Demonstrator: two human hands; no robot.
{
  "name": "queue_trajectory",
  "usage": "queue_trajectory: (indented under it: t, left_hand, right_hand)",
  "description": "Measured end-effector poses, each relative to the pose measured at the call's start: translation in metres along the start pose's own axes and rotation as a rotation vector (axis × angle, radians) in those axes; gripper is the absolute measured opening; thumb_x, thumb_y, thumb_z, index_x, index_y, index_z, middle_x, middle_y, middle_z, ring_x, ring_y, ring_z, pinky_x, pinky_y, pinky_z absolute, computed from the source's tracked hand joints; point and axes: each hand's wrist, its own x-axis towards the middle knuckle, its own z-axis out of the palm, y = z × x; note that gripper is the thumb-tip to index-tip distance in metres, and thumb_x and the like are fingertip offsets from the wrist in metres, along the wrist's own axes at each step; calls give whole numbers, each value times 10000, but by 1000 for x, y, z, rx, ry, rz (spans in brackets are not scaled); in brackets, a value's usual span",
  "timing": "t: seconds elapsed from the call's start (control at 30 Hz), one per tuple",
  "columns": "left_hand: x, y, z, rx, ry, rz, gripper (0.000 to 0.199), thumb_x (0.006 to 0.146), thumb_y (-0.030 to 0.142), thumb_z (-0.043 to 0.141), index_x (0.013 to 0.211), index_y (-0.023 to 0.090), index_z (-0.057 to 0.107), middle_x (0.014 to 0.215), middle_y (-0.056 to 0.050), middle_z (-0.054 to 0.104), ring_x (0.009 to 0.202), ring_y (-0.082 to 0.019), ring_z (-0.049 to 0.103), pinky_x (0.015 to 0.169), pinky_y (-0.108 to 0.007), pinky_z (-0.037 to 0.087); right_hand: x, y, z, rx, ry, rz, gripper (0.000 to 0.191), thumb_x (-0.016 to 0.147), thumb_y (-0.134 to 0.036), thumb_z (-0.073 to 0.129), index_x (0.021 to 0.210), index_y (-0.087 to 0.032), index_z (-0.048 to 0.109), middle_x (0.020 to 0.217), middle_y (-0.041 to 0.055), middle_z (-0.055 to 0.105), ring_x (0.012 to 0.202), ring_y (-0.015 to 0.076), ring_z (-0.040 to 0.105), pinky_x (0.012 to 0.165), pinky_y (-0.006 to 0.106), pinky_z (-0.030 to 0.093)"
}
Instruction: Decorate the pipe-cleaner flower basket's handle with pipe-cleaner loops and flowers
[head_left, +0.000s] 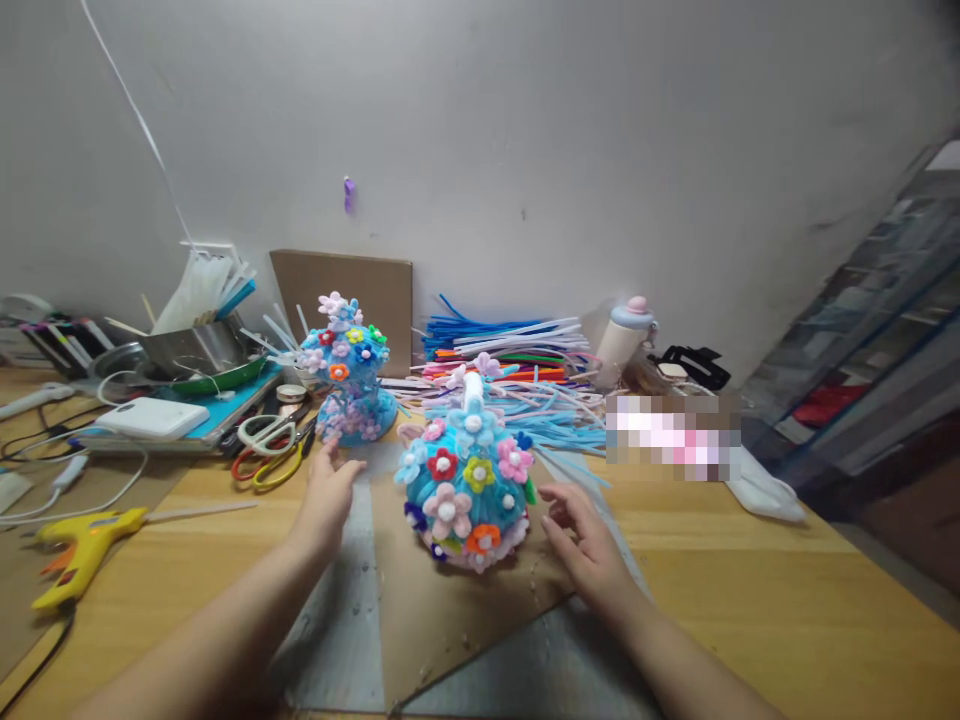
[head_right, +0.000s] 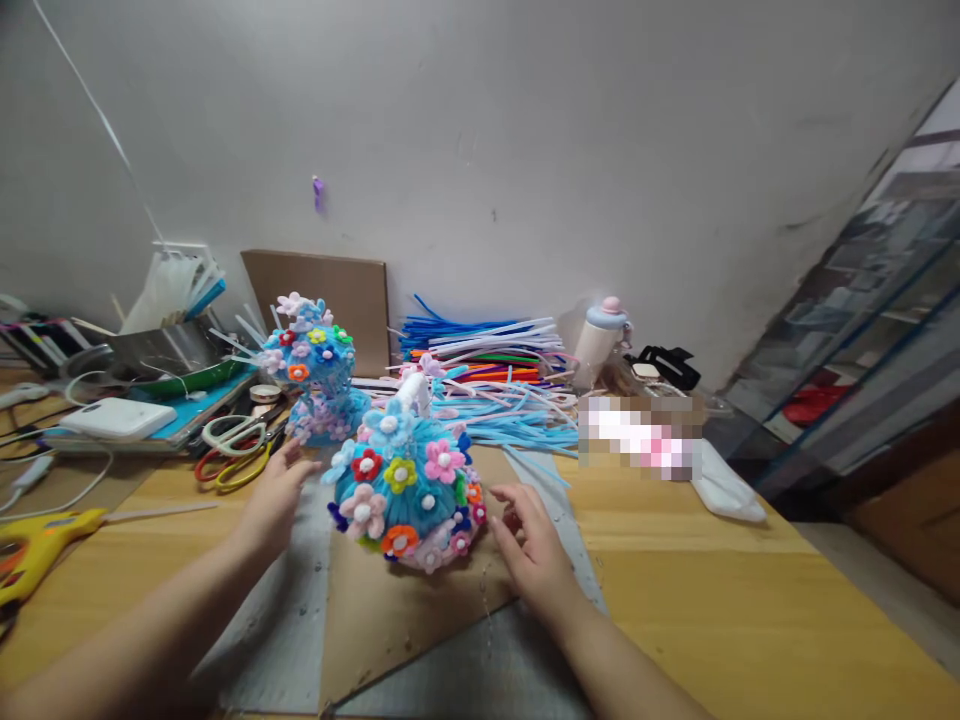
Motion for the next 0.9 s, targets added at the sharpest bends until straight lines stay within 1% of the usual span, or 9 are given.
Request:
queue_trajectory:
  t: [0.07, 0.13, 0.27, 0.37, 0.5, 0.6, 0.7, 0.8, 0.9]
  left_hand:
    - [-24, 25, -14, -127, 35, -24, 582, 885, 407, 407, 1404, 211, 230, 1351, -170, 467, 1224, -284, 516, 948, -426, 473]
    - [-48, 55, -32, -441, 60, 23, 571, 821, 385, 555, 1347, 295, 354, 1390, -94, 458, 1290, -284, 445, 1020, -445, 417]
    - [-80, 105, -59, -483, 69, 205, 454, 783, 396, 640, 1225, 357, 548, 1357, -21, 501, 1329, -304, 382, 1114, -484, 286]
    - [-85, 120, -66, -509, 48, 247, 389, 778, 406, 645, 1161, 344, 619, 1337, -9, 520, 1336, -300, 380, 1150, -453, 253]
    - [-76, 123, -62, -532, -46, 226, 357, 815, 422, 607, 1158, 330, 636, 1336, -8, 529, 1328, -300, 398, 1152, -467, 256]
    - [-65, 123, -53, -675, -59, 72, 515, 783, 418, 635, 1282, 372, 517, 1367, -13, 493, 1323, -288, 418, 1117, -470, 328]
    - [-61, 122, -44, -966, -159, -235, 533, 808, 456, 545, 1316, 369, 411, 1340, -50, 502, 1248, -266, 516, 1016, -462, 457]
    - [-64, 119, -37, -1133, -415, -483, 449, 819, 537, 444, 1207, 312, 464, 1248, -93, 572, 1162, -255, 591, 971, -445, 500]
    - [-71, 117, -33, -1200, -544, -579, 425, 791, 600, 433, 1099, 316, 505, 1178, -96, 617, 1161, -245, 594, 987, -425, 494]
  right_hand:
    - [-1, 0, 2, 16, 44, 25, 348, 922, -386, 491, 1233, -230, 496, 1100, 78, 542, 847, 184, 553, 775, 334, 494]
    - [-1, 2, 4, 28, 63, 46, 391, 916, -386, 500, 1272, -228, 461, 1099, 75, 539, 847, 180, 547, 769, 328, 492]
    - [-2, 7, 7, 41, 89, 64, 406, 910, -385, 506, 1281, -231, 449, 1106, 74, 526, 849, 178, 538, 785, 342, 490]
    - [-2, -4, 4, 20, 168, 29, 368, 902, -364, 515, 1244, -233, 481, 1106, 79, 528, 883, 195, 534, 817, 370, 481]
    - [7, -47, -5, 7, 198, -174, 180, 914, -302, 508, 1058, -250, 602, 1099, 67, 543, 1049, 230, 520, 969, 426, 401]
    - [22, -79, -10, 181, 240, -154, 146, 905, -317, 514, 934, -258, 645, 1092, 51, 558, 1109, 241, 515, 1010, 443, 383]
    - [38, -91, -10, 642, 292, 149, 182, 886, -358, 499, 1033, -287, 580, 1065, 44, 600, 1061, 235, 576, 954, 465, 457]
    - [43, -88, -6, 982, 65, 467, 205, 881, -383, 441, 976, -253, 566, 942, 74, 661, 902, 249, 655, 831, 480, 530]
    - [38, -88, -2, 1047, -116, 571, 327, 889, -450, 388, 978, -202, 582, 912, 123, 697, 851, 273, 677, 745, 469, 548]
